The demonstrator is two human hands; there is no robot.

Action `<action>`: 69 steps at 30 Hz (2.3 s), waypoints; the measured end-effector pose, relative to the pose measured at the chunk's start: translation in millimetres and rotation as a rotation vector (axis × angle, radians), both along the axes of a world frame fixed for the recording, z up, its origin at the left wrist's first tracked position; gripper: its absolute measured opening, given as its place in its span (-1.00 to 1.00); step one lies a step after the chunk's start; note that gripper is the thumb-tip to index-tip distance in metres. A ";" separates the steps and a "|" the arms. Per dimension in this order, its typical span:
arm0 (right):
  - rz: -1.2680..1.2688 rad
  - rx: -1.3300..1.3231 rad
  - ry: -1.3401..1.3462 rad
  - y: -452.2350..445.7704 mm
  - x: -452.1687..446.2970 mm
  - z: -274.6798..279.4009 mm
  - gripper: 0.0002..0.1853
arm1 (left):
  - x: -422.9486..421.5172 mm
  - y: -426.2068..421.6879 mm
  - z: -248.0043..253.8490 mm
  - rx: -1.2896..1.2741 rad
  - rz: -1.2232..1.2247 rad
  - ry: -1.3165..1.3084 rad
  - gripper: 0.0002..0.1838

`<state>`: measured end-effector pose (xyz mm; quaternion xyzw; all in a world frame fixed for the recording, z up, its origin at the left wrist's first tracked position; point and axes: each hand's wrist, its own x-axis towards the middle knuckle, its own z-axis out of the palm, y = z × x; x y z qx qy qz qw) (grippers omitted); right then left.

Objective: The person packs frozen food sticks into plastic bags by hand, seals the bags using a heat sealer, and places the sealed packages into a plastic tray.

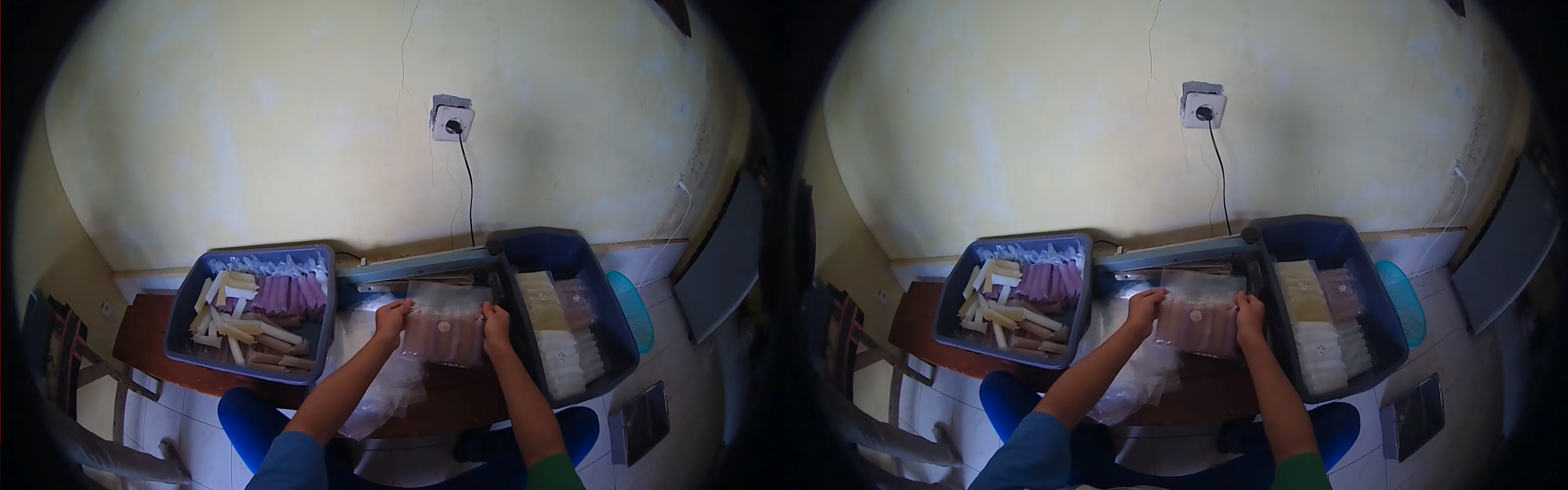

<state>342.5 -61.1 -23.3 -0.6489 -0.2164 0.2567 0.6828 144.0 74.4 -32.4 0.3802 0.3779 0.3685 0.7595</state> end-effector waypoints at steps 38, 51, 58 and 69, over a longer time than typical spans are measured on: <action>-0.145 -0.264 -0.460 100.2 43.8 -45.6 -0.71 | 11.0 30.4 -4.7 0.075 0.170 0.403 -0.62; -0.155 -0.279 -0.554 94.4 37.9 -31.4 -0.71 | -3.8 27.9 -15.1 -0.250 -0.279 0.041 -0.73; -0.121 -0.327 -0.542 91.1 37.0 -8.8 -0.72 | -0.8 23.7 -9.7 -0.166 -0.183 -0.004 -0.69; -0.067 -0.455 -0.576 94.0 48.9 0.8 -0.78 | 1.1 19.7 -6.6 -0.149 -0.151 0.034 -0.65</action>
